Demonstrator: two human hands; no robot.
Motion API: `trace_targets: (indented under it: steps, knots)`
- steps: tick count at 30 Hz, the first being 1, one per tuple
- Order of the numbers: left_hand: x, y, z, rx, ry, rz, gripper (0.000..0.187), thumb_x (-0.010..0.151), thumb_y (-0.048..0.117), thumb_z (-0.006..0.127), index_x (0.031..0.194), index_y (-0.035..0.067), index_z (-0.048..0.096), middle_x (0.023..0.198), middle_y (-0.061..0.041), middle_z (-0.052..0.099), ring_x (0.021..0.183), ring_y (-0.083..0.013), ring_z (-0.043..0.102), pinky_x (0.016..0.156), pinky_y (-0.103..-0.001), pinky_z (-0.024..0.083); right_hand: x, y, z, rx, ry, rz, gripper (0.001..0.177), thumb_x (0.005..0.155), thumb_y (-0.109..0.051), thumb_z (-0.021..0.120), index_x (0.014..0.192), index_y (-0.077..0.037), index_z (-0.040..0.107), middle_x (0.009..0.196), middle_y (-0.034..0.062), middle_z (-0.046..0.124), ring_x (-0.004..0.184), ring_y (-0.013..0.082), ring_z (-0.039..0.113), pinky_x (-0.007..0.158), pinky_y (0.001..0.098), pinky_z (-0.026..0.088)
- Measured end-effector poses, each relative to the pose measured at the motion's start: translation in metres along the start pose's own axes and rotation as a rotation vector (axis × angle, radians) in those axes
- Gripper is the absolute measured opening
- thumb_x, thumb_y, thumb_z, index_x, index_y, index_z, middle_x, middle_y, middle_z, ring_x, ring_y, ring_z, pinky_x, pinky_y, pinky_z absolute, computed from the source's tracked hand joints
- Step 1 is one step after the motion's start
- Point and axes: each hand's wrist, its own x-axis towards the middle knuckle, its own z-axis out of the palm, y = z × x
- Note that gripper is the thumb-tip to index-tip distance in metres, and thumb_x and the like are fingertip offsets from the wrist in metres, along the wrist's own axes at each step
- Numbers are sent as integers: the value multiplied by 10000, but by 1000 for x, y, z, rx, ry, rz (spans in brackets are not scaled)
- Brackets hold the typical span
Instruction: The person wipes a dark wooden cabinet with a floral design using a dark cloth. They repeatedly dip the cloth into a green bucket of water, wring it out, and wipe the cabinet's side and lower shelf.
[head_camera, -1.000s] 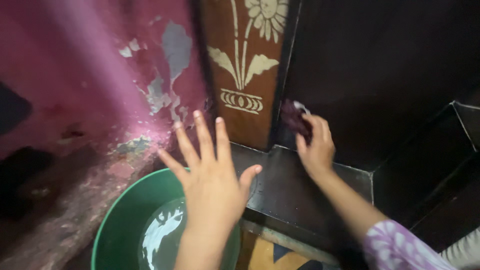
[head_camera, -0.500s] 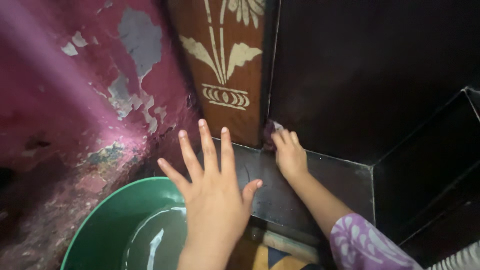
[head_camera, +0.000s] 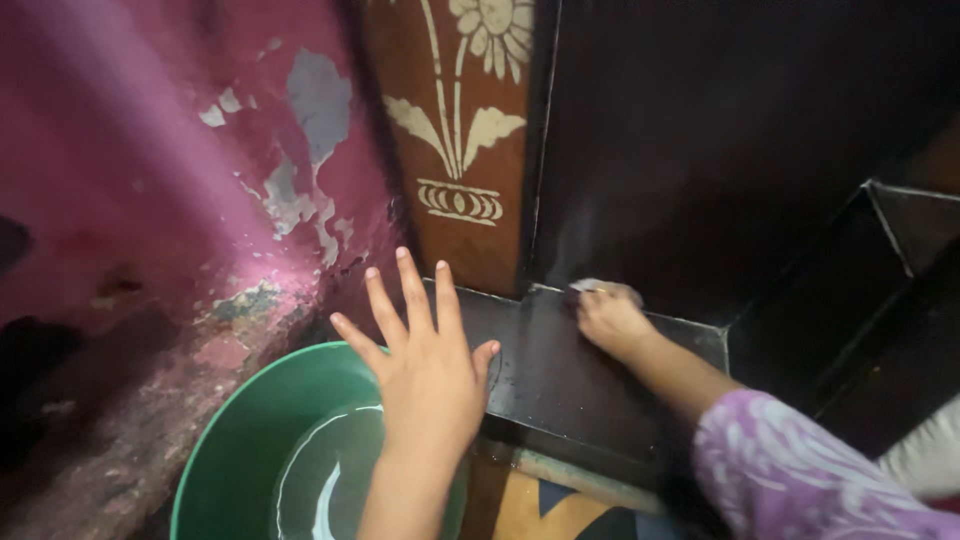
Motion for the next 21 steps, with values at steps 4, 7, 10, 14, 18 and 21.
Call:
trace_targets:
  steps: [4, 7, 10, 14, 18, 21]
  knots:
    - [0, 6, -3, -9, 3, 5, 989, 743, 447, 767, 1550, 53, 353, 1663, -244, 151, 1519, -523, 106, 1063, -819, 44, -72, 30, 39, -166, -259, 50, 325, 937, -162, 537, 1153, 24, 693, 1074, 246, 675, 925, 435, 698, 589, 598, 587]
    - [-3, 9, -11, -19, 11, 14, 999, 736, 446, 773, 1552, 55, 350, 1666, -239, 143, 1520, -523, 98, 1062, -820, 41, -88, 39, 59, -190, -449, 238, 366, 972, -164, 497, 1214, 57, 660, 1117, 311, 651, 934, 561, 670, 639, 688, 563]
    - [-8, 6, -19, -24, 2, 1, 1007, 733, 439, 778, 1556, 60, 341, 1667, -241, 131, 1521, -523, 84, 1056, -821, 35, -87, 37, 69, -139, -464, 328, 359, 973, -176, 466, 1229, 28, 613, 1133, 339, 597, 948, 675, 623, 665, 745, 551]
    - [-12, 3, -19, -21, -60, -33, 1017, 730, 436, 787, 1561, 73, 326, 1673, -232, 110, 1526, -515, 57, 1060, -819, 21, -92, 36, 74, -259, -364, 271, 364, 969, -165, 446, 1224, 51, 592, 1072, 386, 587, 863, 694, 628, 617, 755, 540]
    - [-11, 1, -11, -48, -93, -40, 1029, 723, 431, 798, 1563, 79, 322, 1678, -222, 98, 1530, -509, 34, 1057, -818, -6, -95, 34, 81, -355, -419, 215, 328, 990, -117, 439, 1176, 76, 628, 1018, 368, 615, 801, 671, 644, 562, 750, 512]
    - [-10, -6, -6, -60, -122, -56, 1029, 723, 427, 798, 1567, 87, 315, 1681, -212, 93, 1533, -500, 19, 1062, -813, -24, -90, 35, 87, -290, -424, 236, 308, 973, -116, 454, 1164, 50, 630, 1010, 332, 617, 768, 629, 655, 522, 733, 521]
